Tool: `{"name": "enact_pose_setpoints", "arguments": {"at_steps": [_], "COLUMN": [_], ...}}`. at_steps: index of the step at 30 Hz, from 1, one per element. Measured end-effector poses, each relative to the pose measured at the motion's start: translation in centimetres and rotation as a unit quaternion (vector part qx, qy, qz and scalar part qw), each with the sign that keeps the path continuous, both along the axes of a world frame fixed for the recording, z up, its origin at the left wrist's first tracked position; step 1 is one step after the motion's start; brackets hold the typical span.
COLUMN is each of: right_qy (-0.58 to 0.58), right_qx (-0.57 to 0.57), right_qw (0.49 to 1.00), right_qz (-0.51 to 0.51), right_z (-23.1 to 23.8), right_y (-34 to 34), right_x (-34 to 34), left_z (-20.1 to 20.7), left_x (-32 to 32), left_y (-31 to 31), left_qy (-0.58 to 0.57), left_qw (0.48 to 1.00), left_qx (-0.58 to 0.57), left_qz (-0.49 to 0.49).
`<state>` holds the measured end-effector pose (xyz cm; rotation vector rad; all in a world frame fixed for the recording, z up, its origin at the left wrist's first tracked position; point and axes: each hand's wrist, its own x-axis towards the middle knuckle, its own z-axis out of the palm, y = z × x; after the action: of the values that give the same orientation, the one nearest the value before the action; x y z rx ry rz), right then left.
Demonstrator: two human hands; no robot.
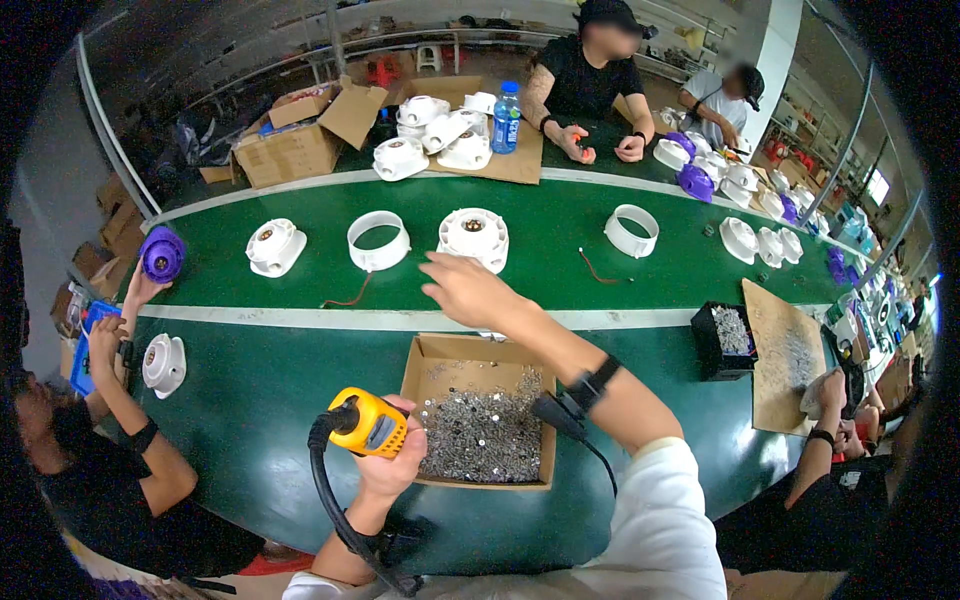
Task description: The person uses a yellow power screwdriver to fasten screws into white and purple plastic components on a green assembly table. They repeatedly pick up components, align them over a box of screws, and drive the screws in before placing the finished units on the table.
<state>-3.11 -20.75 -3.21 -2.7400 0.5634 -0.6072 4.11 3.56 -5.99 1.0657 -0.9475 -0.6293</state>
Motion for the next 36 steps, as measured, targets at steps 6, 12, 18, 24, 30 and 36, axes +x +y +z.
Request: {"name": "enact_pose_setpoints", "arguments": {"at_steps": [6,12,18,24,30,36], "right_qy": [0.05,0.016,0.043,0.102,0.114,0.277], "right_qx": [0.081,0.034,0.027,-0.007,0.071,0.015], "right_qw": [0.991,0.987,0.985,0.99,0.989,0.958], "right_qz": [-0.094,-0.154,-0.164,-0.102,0.057,0.068], "right_z": [-0.1,-3.5,-3.4,3.8,5.0,0.4], "right_y": [6.2,9.6,9.6,7.6,3.1,-0.8], "right_x": [-9.3,-11.5,-10.8,-8.9,-0.6,8.9], "left_z": [0.1,-0.2,0.5,0.4,0.2,0.4], "left_x": [0.2,0.9,1.0,1.1,1.2,0.9], "left_y": [-0.1,-0.4,0.1,0.1,0.0,-0.1], "left_qy": [-0.021,-0.1,-0.085,-0.097,-0.076,-0.025], "left_qw": [1.0,0.993,0.996,0.995,0.997,0.999], "left_qx": [-0.005,-0.059,0.018,0.008,0.025,-0.001], "left_qz": [0.021,0.002,0.014,0.007,0.021,0.029]}}
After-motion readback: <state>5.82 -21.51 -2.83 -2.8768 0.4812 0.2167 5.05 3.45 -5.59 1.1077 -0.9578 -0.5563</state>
